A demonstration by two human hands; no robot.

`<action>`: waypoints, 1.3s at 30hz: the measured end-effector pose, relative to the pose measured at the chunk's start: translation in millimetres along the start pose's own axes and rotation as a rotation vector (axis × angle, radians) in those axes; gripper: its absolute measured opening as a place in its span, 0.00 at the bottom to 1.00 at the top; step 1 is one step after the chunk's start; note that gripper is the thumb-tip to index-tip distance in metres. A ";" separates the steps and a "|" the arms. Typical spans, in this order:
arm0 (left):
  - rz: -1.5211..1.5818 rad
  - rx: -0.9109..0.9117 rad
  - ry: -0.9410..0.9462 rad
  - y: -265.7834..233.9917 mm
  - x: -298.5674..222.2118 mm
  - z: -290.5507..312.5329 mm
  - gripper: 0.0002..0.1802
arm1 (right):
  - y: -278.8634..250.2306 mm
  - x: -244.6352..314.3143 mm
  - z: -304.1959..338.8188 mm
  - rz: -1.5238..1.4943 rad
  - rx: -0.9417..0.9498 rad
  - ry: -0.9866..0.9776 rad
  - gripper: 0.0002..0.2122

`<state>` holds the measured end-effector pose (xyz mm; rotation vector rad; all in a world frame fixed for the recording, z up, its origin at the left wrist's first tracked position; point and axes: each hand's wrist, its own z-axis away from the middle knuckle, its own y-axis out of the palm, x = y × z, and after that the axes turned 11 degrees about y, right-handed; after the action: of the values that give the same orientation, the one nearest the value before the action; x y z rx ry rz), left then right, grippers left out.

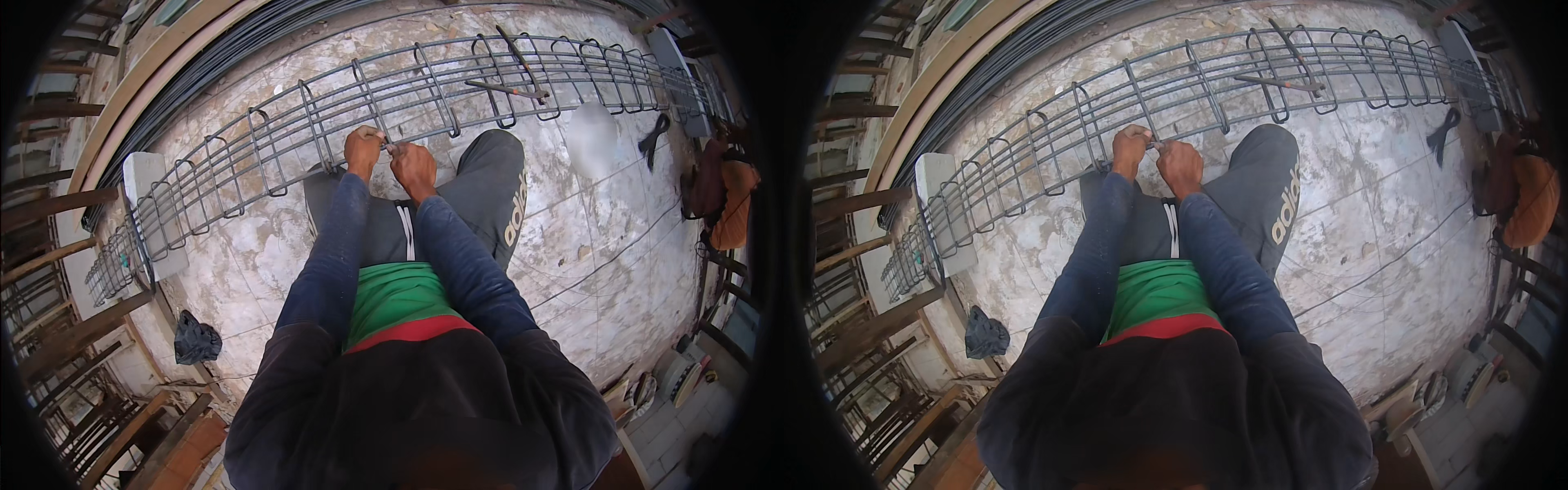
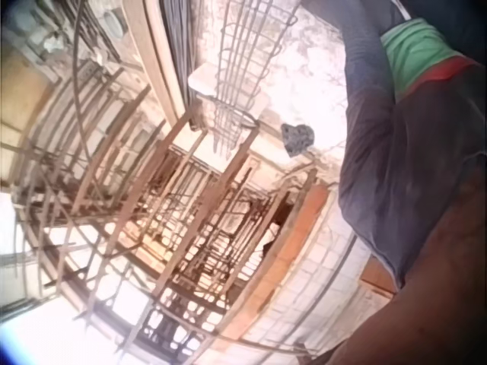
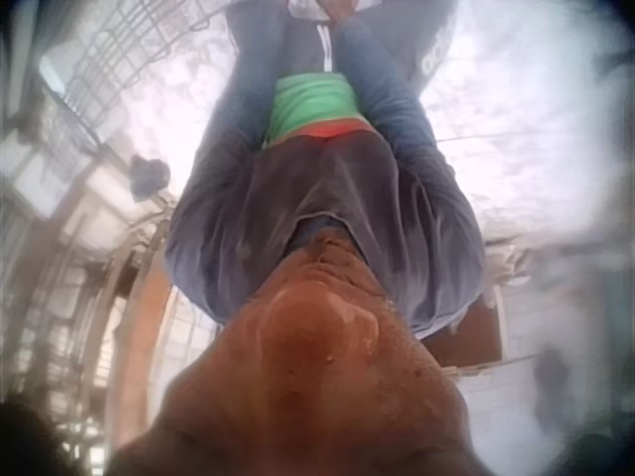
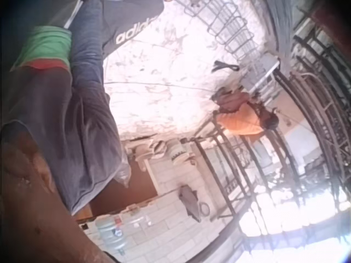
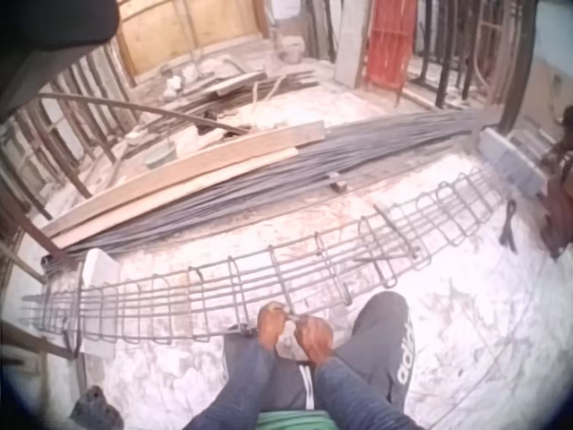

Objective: The person assembles a rebar cage by positioning metal bars and securing them with wire using pliers.

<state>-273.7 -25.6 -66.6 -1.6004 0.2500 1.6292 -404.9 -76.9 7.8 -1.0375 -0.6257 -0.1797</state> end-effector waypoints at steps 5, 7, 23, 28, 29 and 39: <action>-0.113 -0.155 0.340 -2.7 -38.6 49.3 0.05 | 1.3 -3.2 -3.0 0.047 0.017 -0.016 0.15; -0.340 -0.185 0.592 -8.0 -42.8 54.8 0.03 | 1.1 2.7 0.9 0.043 0.021 -0.036 0.15; -0.270 -0.309 0.697 11.4 -37.9 89.7 0.16 | 8.4 -20.6 -0.4 -0.097 0.016 -0.131 0.11; -0.196 -0.376 0.798 11.2 -34.8 78.7 0.11 | -10.7 5.6 9.0 -0.019 -0.030 -0.299 0.10; -0.191 -0.387 0.795 9.9 -35.0 75.2 0.11 | -13.8 11.3 9.7 0.025 -0.057 -0.353 0.09; -0.233 -0.381 0.557 13.0 -47.5 67.9 0.08 | -47.0 31.8 -38.3 0.357 -0.052 -0.630 0.05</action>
<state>-339.4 -9.1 -17.0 -2.2678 0.0304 1.0678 -383.7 -128.7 47.3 -1.2437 -0.9876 0.4647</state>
